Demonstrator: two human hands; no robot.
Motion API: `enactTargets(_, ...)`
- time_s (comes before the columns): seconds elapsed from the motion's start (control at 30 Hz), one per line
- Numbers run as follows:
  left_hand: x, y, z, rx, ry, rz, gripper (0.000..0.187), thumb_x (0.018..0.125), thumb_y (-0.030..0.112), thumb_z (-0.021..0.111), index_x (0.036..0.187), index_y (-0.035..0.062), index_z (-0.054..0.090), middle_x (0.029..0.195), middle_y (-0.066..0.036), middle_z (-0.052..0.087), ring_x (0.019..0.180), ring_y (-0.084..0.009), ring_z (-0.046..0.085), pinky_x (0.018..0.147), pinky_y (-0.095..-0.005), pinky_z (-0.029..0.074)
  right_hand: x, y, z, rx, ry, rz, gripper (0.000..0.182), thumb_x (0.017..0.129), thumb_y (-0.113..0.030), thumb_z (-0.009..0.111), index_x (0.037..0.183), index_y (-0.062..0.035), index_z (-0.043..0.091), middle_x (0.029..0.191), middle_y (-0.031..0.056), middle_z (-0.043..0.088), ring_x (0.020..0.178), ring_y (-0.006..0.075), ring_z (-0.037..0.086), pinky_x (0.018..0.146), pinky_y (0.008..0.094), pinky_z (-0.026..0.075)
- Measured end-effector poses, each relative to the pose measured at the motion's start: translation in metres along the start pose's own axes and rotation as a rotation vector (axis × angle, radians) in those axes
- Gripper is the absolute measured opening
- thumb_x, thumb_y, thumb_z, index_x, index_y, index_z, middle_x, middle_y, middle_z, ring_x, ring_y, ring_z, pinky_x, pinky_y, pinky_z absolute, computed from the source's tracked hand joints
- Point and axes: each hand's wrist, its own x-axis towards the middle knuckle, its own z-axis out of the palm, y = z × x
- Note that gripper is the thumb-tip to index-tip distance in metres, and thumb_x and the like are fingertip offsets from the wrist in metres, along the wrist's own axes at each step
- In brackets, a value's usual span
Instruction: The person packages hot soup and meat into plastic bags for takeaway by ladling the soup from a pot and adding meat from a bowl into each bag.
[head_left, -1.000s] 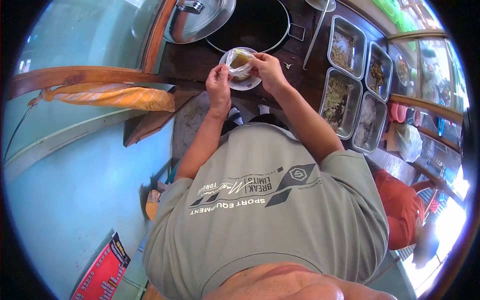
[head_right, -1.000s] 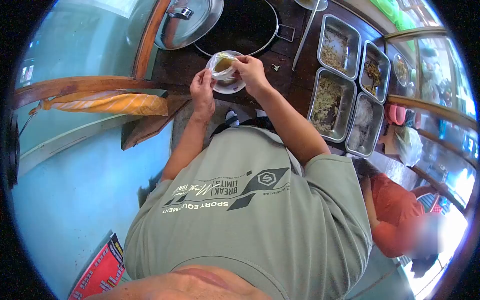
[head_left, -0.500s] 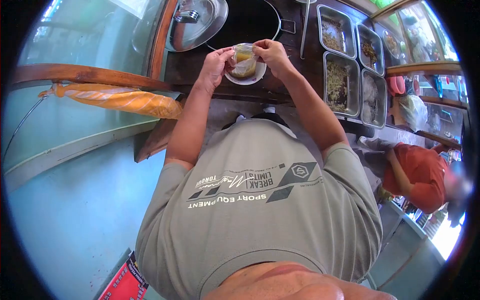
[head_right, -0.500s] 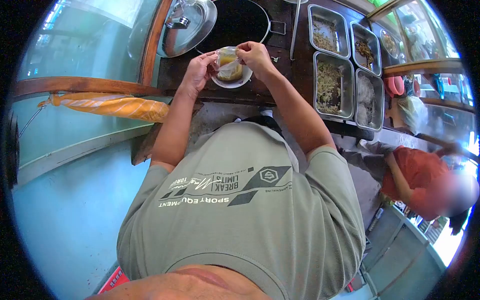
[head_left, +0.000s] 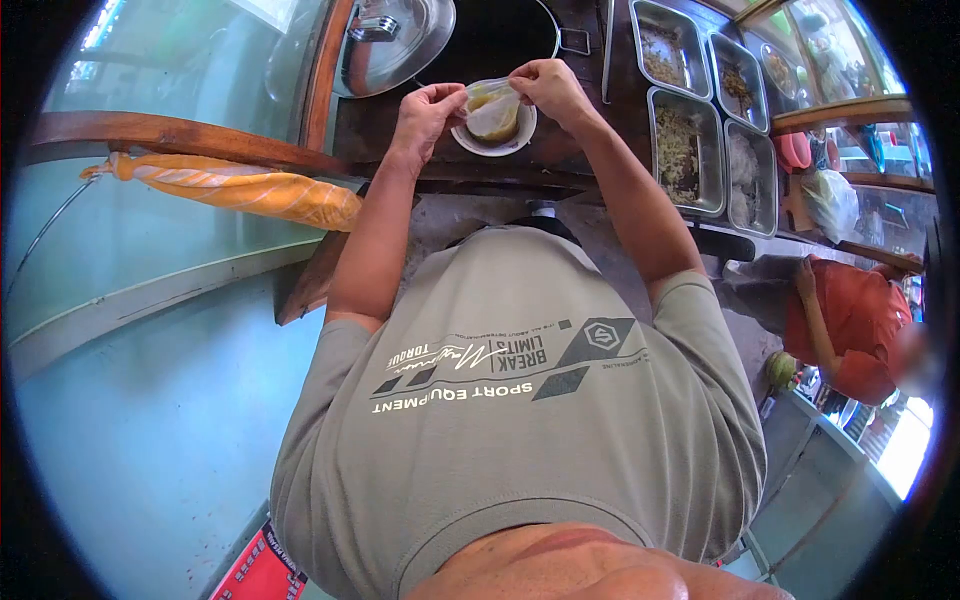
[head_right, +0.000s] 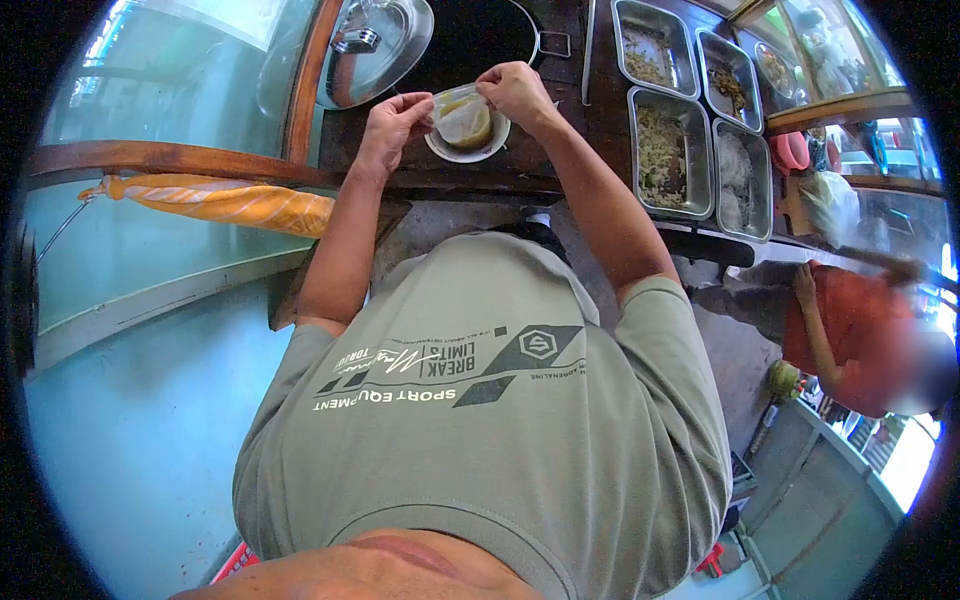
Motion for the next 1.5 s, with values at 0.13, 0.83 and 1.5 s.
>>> enactTargets(0.13, -0.001, -0.016, -0.005, 0.213, -0.06, 0.053, 0.019, 0.094, 0.013, 0.074, 0.107, -0.0005, 0.072, 0.087, -0.004, 0.072, 0.073, -0.0094, 0.066, 0.07, -0.0252, 0.057, 0.0, 0.015, 0.018, 0.577, 0.044, 0.186, 0.02, 0.101, -0.014, 0.063, 0.11, 0.0032, 0.067, 0.101, 0.0087, 0.069, 0.091, 0.0198, 0.069, 0.082, 0.0385, 0.062)
enactTargets(0.83, -0.019, -0.033, 0.042, -0.498, 0.11, -0.113, 0.027, 0.102, 0.017, 0.06, 0.122, 0.0009, 0.054, 0.111, -0.009, 0.064, 0.097, -0.0177, 0.067, 0.086, -0.0334, 0.058, 0.011, 0.054, 0.022, 1.133, -0.331, 0.37, 0.032, 0.105, -0.03, 0.057, 0.109, 0.0015, 0.063, 0.098, 0.0084, 0.068, 0.086, 0.019, 0.068, 0.08, 0.0354, 0.058)
enactTargets(1.5, -0.012, -0.049, 0.076, -0.391, 0.563, -0.041, 0.019, 0.098, 0.022, 0.07, 0.108, 0.0056, 0.07, 0.094, -0.003, 0.071, 0.079, -0.0095, 0.068, 0.068, -0.0264, 0.06, 0.304, 0.116, -0.108, -0.517, 0.245, -0.235, 0.056, 0.094, -0.043, 0.066, 0.135, -0.0059, 0.055, 0.107, 0.0253, 0.072, 0.104, 0.0449, 0.067, 0.091, 0.0508, 0.05)
